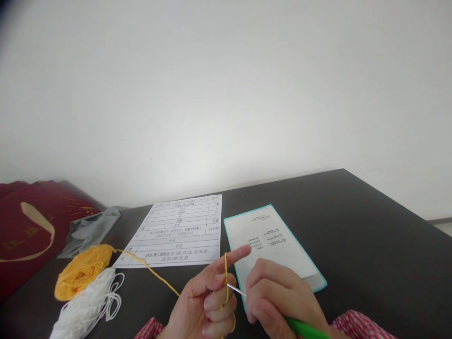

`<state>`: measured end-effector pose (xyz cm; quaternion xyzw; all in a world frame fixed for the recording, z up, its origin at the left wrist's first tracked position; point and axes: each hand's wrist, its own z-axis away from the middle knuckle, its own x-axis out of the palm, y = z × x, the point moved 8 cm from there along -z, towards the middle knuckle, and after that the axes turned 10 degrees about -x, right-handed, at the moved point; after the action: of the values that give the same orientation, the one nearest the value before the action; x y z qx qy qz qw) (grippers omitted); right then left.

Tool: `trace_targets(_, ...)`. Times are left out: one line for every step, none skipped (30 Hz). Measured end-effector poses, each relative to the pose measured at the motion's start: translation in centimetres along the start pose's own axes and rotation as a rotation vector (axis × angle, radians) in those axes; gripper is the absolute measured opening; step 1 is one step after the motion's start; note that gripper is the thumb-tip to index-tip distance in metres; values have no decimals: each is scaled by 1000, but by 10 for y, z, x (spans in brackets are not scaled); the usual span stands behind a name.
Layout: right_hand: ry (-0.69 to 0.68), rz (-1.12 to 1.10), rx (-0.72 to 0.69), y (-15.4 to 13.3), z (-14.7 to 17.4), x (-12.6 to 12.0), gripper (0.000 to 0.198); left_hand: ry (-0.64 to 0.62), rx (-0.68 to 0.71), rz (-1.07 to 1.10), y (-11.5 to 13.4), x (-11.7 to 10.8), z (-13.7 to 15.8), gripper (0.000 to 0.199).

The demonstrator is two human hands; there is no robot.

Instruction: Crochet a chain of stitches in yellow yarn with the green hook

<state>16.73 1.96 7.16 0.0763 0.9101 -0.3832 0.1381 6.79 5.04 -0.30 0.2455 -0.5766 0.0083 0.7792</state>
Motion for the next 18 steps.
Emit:
trace_targets(-4, 2, 11, 0, 0, 0, 36, -6, -3, 0, 0, 0, 0, 43)
trace_targets(0, 1, 24, 0, 1, 0, 36, -20, -6, -2, 0, 1, -1, 42)
trace_targets(7, -3, 32, 1, 1, 0, 37, -34, -8, -6, 0, 2, -1, 42)
trace_targets(25, -12, 38, 1, 1, -1, 37, -42, -3, -10, 0, 2, -1, 42)
trace_targets(44, -23, 50, 3, 2, -1, 38, -46, 7, -16, 0, 2, -1, 42)
trace_targets(68, -37, 66, 6, 3, -1, 39, -47, 25, -23, 1, 2, -1, 41)
trace_targets(97, -65, 89, 11, 3, 0, 41, -44, 52, -26, 2, 1, -1, 40)
trace_targets(132, -108, 120, 16, 5, 1, 44, -40, 81, -30, 3, 1, -1, 39)
trace_targets(173, -163, 163, 23, 6, 2, 47, -35, 109, -31, 4, 0, -1, 38)
trace_targets(217, -232, 221, 32, 8, 4, 49, -30, 134, -31, 5, 0, -1, 37)
trace_targets(257, -309, 282, 40, 10, 7, 52, -18, 151, -28, 5, 0, -1, 37)
trace_targets(292, -392, 351, 49, 13, 11, 53, 8, 158, -21, 5, -2, -1, 37)
trace_targets(320, -467, 422, 56, 15, 16, 54, 39, 158, -13, 5, -3, -1, 38)
trace_targets(346, -535, 485, 62, 17, 20, 54, 68, 156, -3, 5, -4, -1, 38)
trace_targets(367, -598, 540, 67, 19, 24, 54, 92, 154, 7, 5, -4, -1, 39)
trace_targets(387, -652, 586, 70, 20, 27, 53, 110, 151, 16, 5, -4, -1, 40)
trace_targets(403, -697, 623, 72, 21, 30, 53, 123, 152, 26, 5, -4, -1, 41)
trace_targets(420, -734, 654, 73, 21, 32, 53, 129, 155, 34, 6, -4, -1, 41)
